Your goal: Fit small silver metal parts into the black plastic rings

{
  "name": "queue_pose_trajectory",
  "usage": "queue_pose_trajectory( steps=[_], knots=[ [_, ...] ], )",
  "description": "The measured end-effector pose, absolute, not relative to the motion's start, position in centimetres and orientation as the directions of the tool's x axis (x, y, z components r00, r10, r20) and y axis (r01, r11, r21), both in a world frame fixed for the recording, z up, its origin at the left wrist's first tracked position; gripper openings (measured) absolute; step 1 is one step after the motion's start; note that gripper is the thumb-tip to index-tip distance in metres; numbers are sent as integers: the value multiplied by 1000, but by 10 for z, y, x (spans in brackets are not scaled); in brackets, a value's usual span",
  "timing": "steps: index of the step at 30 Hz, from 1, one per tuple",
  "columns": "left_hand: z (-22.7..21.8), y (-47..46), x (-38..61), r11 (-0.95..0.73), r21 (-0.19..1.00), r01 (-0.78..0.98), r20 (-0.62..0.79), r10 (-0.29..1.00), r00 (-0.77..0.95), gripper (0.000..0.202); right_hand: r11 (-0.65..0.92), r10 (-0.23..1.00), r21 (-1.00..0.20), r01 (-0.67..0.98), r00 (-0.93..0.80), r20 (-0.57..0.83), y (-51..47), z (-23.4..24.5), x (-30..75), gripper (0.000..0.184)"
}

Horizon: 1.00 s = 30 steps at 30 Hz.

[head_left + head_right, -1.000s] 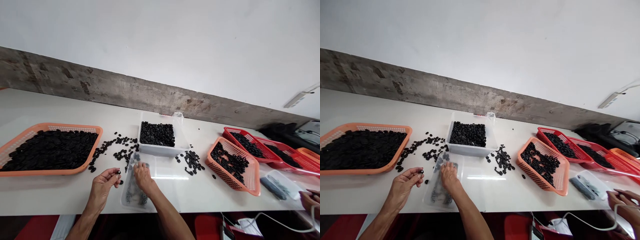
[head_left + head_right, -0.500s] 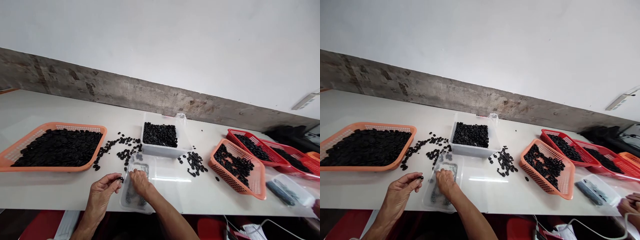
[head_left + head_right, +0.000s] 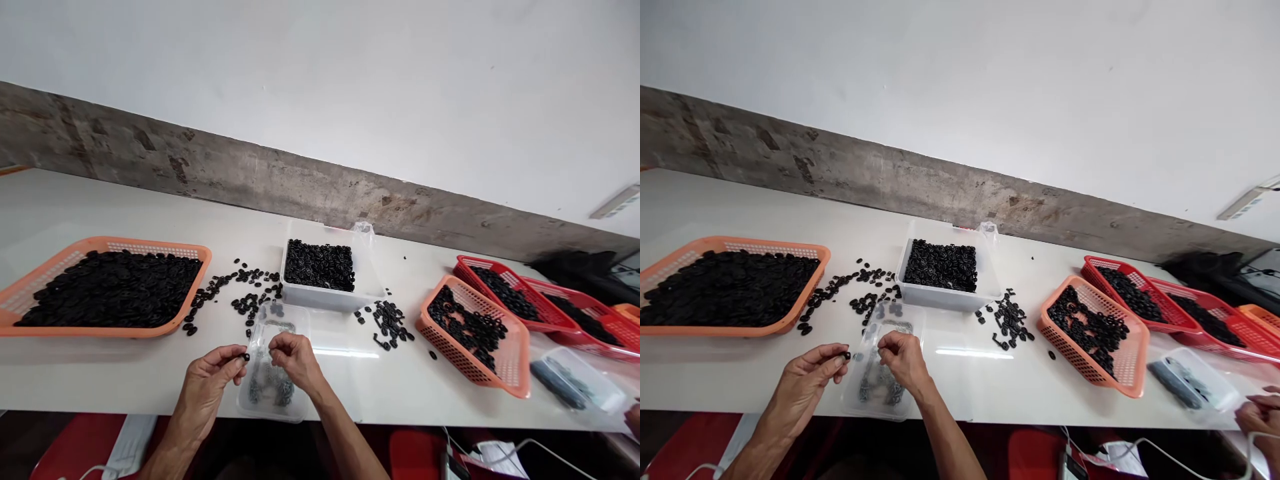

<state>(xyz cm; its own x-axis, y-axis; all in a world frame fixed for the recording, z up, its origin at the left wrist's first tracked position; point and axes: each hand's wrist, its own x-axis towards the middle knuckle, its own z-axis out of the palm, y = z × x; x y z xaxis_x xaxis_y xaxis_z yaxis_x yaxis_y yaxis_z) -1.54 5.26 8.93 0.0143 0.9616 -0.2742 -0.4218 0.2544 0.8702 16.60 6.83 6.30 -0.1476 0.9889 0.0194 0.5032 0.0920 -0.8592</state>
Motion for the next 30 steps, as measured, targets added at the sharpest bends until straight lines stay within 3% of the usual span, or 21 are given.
queue_pose_trajectory(
  steps=[6, 13, 19, 26, 30],
  knots=[
    [83, 52, 1, 266, 879, -395, -276, 961, 33, 17, 77, 996, -975, 211, -66, 64, 63, 73, 164, 7],
    [90, 49, 13, 247, 920, -304, -252, 967, 22, 15, 115, 993, -993, 37, -9, 115, 39, 88, 157, 11],
    [94, 43, 21, 248, 915, -317, -256, 966, 18, 17, 137, 990, -990, 14, 38, 138, 18, 99, 149, 11],
    [91, 30, 19, 236, 912, -337, -266, 963, -45, 16, 204, 976, -963, 177, 37, 213, 8, 106, 151, 12],
    [102, 28, 18, 287, 872, -398, -319, 948, -15, 20, 152, 986, -986, 74, 52, 156, 4, 106, 151, 12]
  ],
)
